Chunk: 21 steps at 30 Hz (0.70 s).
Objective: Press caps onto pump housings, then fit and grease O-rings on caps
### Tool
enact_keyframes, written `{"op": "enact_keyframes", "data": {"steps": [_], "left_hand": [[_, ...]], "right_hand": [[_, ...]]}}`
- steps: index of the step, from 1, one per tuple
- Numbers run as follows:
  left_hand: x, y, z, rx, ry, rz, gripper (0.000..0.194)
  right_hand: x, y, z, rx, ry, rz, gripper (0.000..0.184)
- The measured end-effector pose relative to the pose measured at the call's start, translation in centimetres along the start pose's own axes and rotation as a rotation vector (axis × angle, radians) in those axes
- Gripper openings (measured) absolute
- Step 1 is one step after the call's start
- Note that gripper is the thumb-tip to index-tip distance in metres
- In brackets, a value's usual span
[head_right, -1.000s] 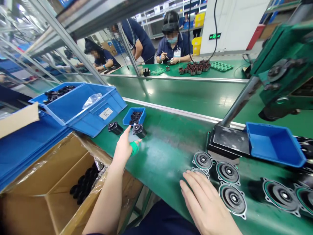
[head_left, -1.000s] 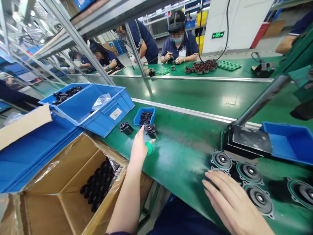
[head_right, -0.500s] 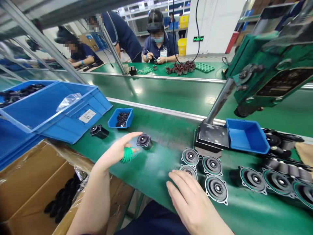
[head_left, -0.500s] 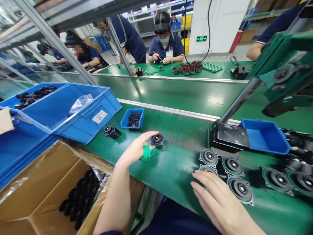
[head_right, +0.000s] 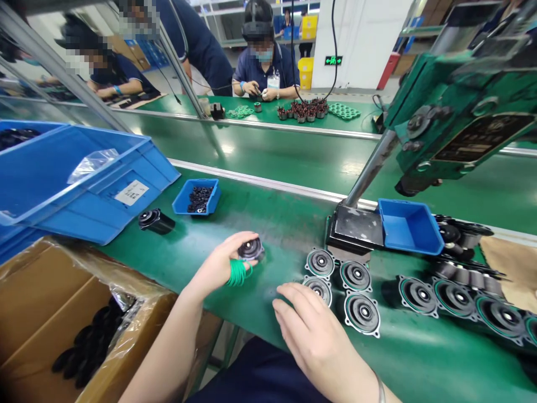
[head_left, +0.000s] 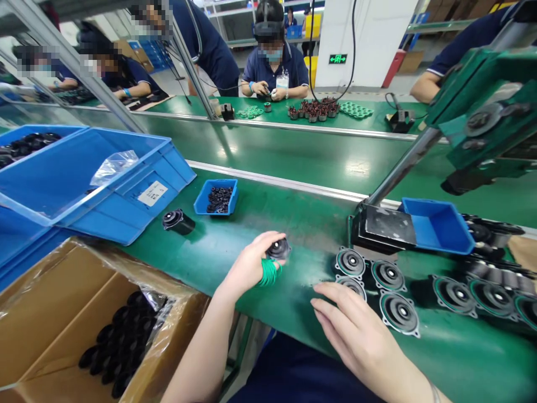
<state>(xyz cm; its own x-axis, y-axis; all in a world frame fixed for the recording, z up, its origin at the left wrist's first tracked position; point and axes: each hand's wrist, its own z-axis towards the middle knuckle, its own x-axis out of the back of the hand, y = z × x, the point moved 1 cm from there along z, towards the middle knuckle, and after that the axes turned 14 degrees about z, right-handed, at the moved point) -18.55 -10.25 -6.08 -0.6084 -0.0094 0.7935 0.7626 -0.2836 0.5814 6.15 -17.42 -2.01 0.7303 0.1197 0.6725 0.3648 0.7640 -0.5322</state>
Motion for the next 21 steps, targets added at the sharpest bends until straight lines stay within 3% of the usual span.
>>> {"op": "enact_keyframes", "data": {"steps": [3, 6, 11, 13, 15, 18, 21], "left_hand": [[1.2, 1.4, -1.6, -0.132, -0.192, -0.093, 0.059], [2.0, 3.3, -3.3, -0.104, -0.221, -0.135, 0.060], [2.4, 5.2, -5.1, -0.156, -0.102, -0.137, 0.047], [2.5, 5.2, -5.5, -0.211, -0.052, -0.146, 0.042], [2.7, 4.7, -5.6, -0.192, -0.008, -0.203, 0.038], [2.8, 3.6, -5.4, -0.042, 0.138, -0.283, 0.031], [2.3, 2.7, -4.7, -0.027, 0.234, -0.244, 0.030]], "right_hand": [[-0.4, 0.0, 0.1, -0.087, 0.026, 0.054, 0.027], [-1.5, -0.4, 0.7, -0.172, -0.002, 0.189, 0.027], [-3.2, -1.0, 2.3, -0.196, -0.022, 0.518, 0.003], [-2.9, -0.8, 2.7, -0.204, 0.006, 0.546, 0.005], [-2.1, -0.3, 3.1, -0.205, 0.032, 0.497, 0.006], [-0.9, 0.8, 3.6, -0.158, 0.081, 0.308, 0.003], [-0.5, 1.9, 4.0, -0.094, -0.018, 0.025, 0.007]]}}
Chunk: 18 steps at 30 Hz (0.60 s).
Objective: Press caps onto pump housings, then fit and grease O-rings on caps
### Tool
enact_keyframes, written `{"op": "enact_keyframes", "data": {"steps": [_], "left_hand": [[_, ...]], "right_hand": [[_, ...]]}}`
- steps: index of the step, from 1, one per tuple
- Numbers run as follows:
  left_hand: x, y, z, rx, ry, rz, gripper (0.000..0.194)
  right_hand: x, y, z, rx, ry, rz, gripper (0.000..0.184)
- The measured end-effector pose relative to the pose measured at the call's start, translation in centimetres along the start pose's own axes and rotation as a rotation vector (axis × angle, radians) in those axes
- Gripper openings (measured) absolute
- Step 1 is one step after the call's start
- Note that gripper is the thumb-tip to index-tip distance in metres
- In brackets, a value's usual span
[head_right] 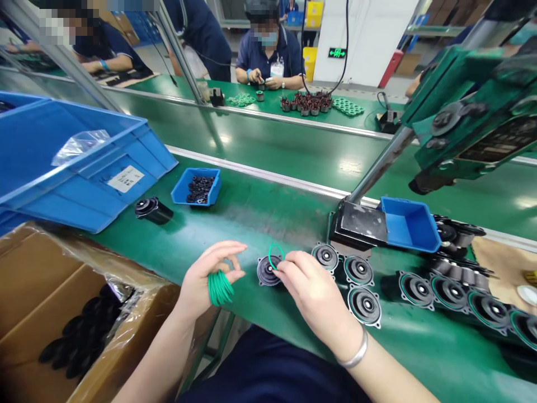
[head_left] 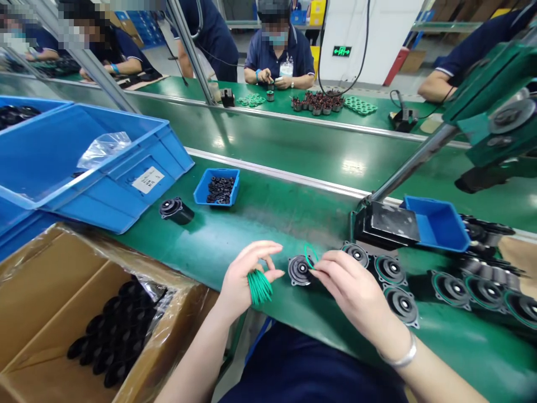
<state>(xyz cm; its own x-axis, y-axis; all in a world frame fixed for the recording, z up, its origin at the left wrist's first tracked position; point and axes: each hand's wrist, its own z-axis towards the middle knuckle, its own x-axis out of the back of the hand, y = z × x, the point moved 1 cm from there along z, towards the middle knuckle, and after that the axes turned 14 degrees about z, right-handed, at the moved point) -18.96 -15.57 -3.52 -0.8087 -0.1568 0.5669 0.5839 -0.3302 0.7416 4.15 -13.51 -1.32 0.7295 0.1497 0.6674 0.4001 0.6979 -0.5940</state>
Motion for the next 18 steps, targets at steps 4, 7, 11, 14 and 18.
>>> {"op": "enact_keyframes", "data": {"steps": [4, 7, 11, 14, 18], "left_hand": [[-1.7, -1.1, 0.7, -0.216, -0.112, 0.064, 0.024], [-2.4, -1.5, 1.0, -0.295, -0.130, 0.126, 0.014], [-2.2, -1.3, 1.4, -0.322, -0.139, 0.165, 0.011], [-1.9, -1.0, 1.5, -0.334, -0.172, 0.167, 0.013], [-1.8, -1.2, 1.2, -0.272, -0.251, 0.163, 0.015]], "right_hand": [[-0.5, 0.9, 0.2, 0.009, -0.206, -0.161, 0.013], [-0.4, 1.1, 0.3, -0.014, -0.215, -0.137, 0.014], [0.0, 1.2, 0.5, -0.032, -0.188, -0.115, 0.017], [0.1, 1.2, 0.6, -0.042, -0.207, -0.117, 0.019], [0.0, 1.0, 0.4, -0.037, -0.223, -0.149, 0.028]]}}
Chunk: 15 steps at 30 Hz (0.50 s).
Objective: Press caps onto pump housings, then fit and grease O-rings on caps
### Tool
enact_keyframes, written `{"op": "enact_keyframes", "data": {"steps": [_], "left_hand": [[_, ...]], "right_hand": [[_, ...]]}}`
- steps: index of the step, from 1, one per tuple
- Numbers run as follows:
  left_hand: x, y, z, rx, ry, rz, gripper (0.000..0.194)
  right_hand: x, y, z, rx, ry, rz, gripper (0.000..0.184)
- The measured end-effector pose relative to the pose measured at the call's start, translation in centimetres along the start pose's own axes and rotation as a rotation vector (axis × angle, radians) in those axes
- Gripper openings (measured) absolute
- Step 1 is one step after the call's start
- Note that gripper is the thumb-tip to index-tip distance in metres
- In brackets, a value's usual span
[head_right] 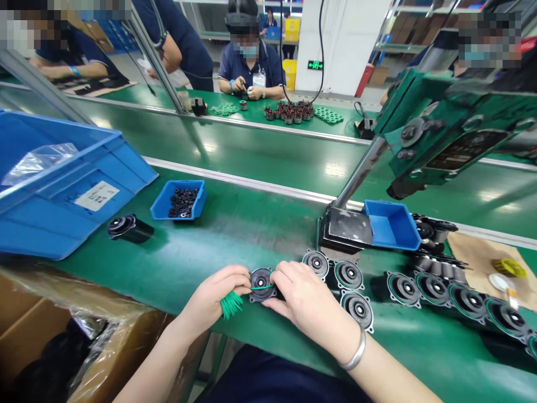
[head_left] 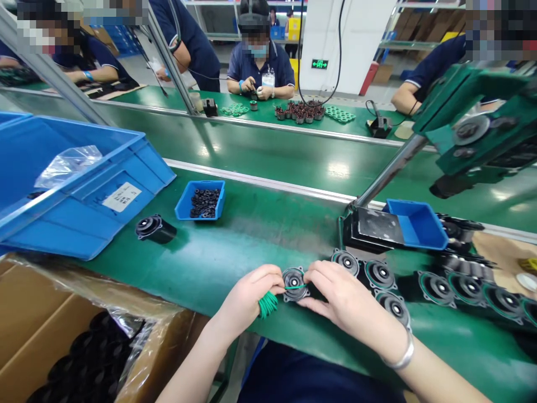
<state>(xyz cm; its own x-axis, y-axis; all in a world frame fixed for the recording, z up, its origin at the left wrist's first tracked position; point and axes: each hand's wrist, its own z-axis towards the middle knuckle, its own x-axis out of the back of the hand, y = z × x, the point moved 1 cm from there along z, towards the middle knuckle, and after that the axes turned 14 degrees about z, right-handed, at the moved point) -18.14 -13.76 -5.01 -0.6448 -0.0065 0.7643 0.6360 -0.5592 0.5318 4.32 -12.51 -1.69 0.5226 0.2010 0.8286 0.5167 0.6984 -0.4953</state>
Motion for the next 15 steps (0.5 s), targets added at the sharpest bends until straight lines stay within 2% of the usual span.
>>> {"op": "enact_keyframes", "data": {"steps": [2, 5, 11, 15], "left_hand": [[-0.1, -0.1, -0.2, 0.033, -0.032, -0.019, 0.015], [-0.4, -0.1, -0.5, 0.072, -0.049, -0.074, 0.007], [-2.2, 0.6, -2.1, 0.218, 0.006, -0.190, 0.010], [-3.3, 1.0, -3.1, 0.269, 0.053, -0.256, 0.014]], "right_hand": [[-0.2, -0.2, -0.2, -0.009, 0.004, -0.040, 0.029], [-0.7, -0.7, -0.4, -0.008, 0.030, -0.097, 0.020], [-2.0, -1.8, -1.1, 0.057, 0.093, -0.176, 0.006], [-1.9, -2.4, -1.9, 0.136, 0.121, -0.116, 0.015]]}}
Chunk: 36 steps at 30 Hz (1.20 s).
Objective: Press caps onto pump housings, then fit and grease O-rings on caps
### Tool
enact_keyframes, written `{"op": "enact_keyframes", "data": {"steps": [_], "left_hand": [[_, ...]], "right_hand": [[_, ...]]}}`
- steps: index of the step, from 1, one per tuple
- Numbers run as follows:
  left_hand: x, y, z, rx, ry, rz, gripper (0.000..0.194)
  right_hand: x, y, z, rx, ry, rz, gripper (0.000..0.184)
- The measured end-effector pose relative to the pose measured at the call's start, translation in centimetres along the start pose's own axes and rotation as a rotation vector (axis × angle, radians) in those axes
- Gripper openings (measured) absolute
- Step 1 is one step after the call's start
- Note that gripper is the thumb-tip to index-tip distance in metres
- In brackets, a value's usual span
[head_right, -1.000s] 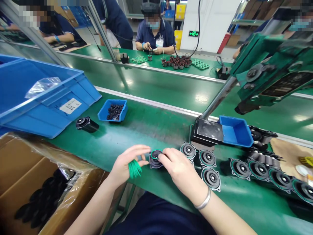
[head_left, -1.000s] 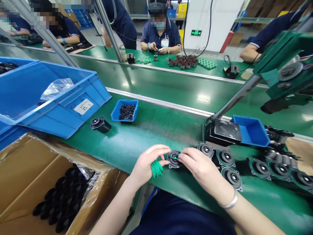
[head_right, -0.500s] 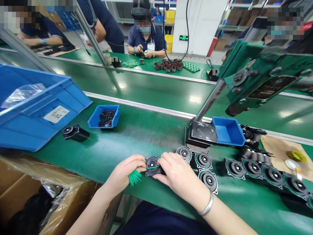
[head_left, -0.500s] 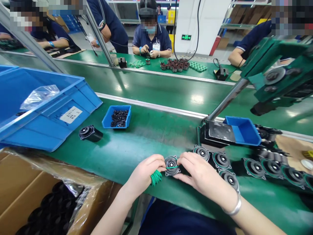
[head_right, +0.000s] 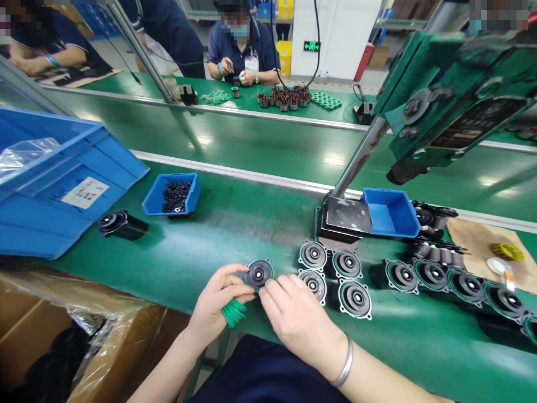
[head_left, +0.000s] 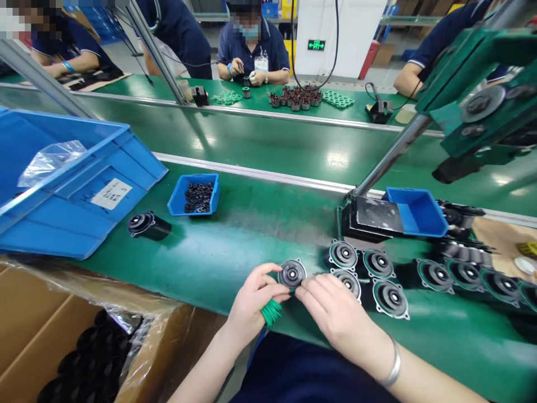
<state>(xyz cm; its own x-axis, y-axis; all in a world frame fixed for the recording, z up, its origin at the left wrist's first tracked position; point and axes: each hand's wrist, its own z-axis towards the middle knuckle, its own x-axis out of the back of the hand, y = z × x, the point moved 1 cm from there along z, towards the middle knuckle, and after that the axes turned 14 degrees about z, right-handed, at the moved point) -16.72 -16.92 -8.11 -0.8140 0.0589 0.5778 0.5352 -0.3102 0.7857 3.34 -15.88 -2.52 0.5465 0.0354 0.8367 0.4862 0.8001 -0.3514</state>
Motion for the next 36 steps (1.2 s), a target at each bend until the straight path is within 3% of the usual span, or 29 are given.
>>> {"op": "enact_keyframes", "data": {"steps": [3, 5, 7, 11, 14, 16, 18, 20, 22, 24, 25, 27, 29, 31, 36], "left_hand": [[-0.2, 0.0, 0.7, -0.038, 0.019, 0.089, 0.050], [-0.2, 0.1, 2.1, -0.107, -0.008, 0.191, 0.063], [-0.3, 0.3, 4.1, -0.184, -0.055, 0.265, 0.059], [-1.4, 0.9, 8.1, -0.243, -0.167, 0.289, 0.060], [-2.3, 1.6, 9.4, -0.280, -0.210, 0.285, 0.062], [-1.9, 1.7, 9.3, -0.274, -0.214, 0.277, 0.063], [0.1, 1.2, 8.9, -0.236, -0.131, 0.293, 0.061], [4.0, -0.2, 8.5, -0.126, 0.092, 0.390, 0.060], [9.0, -2.1, 7.9, 0.107, 0.377, 0.582, 0.063], [14.1, -4.2, 7.2, 0.428, 0.574, 0.794, 0.066], [16.1, -5.2, 6.8, 0.583, 0.611, 0.869, 0.067], [18.9, -6.9, 6.4, 0.711, 0.626, 0.900, 0.058], [19.9, -7.8, 6.2, 0.728, 0.594, 0.892, 0.046], [19.5, -7.8, 6.1, 0.713, 0.551, 0.901, 0.038], [14.7, -4.7, 4.7, 0.594, 0.352, 0.920, 0.042]], "right_hand": [[1.5, 0.2, -0.5, -0.047, 0.129, 0.089, 0.017], [2.8, 0.8, -0.8, -0.106, 0.265, 0.079, 0.019], [4.0, 1.6, -1.3, -0.160, 0.365, 0.050, 0.019], [5.2, 3.0, -2.5, -0.246, 0.434, 0.010, 0.017], [5.5, 3.1, -3.4, -0.258, 0.455, -0.004, 0.014], [5.6, 3.0, -3.9, -0.253, 0.452, -0.012, 0.011], [5.7, 2.9, -4.5, -0.255, 0.447, -0.035, 0.009], [5.7, 3.3, -5.1, -0.247, 0.448, -0.035, 0.010], [5.4, 3.8, -5.4, -0.219, 0.450, 0.008, 0.012], [5.1, 4.1, -5.4, -0.185, 0.439, 0.061, 0.013], [5.0, 4.1, -5.2, -0.176, 0.428, 0.078, 0.012], [4.9, 3.9, -4.8, -0.165, 0.418, 0.088, 0.012], [4.9, 3.6, -4.6, -0.154, 0.415, 0.095, 0.010], [5.0, 3.5, -4.8, -0.148, 0.413, 0.106, 0.010], [5.3, 3.8, -6.1, -0.144, 0.395, 0.121, 0.009]]}}
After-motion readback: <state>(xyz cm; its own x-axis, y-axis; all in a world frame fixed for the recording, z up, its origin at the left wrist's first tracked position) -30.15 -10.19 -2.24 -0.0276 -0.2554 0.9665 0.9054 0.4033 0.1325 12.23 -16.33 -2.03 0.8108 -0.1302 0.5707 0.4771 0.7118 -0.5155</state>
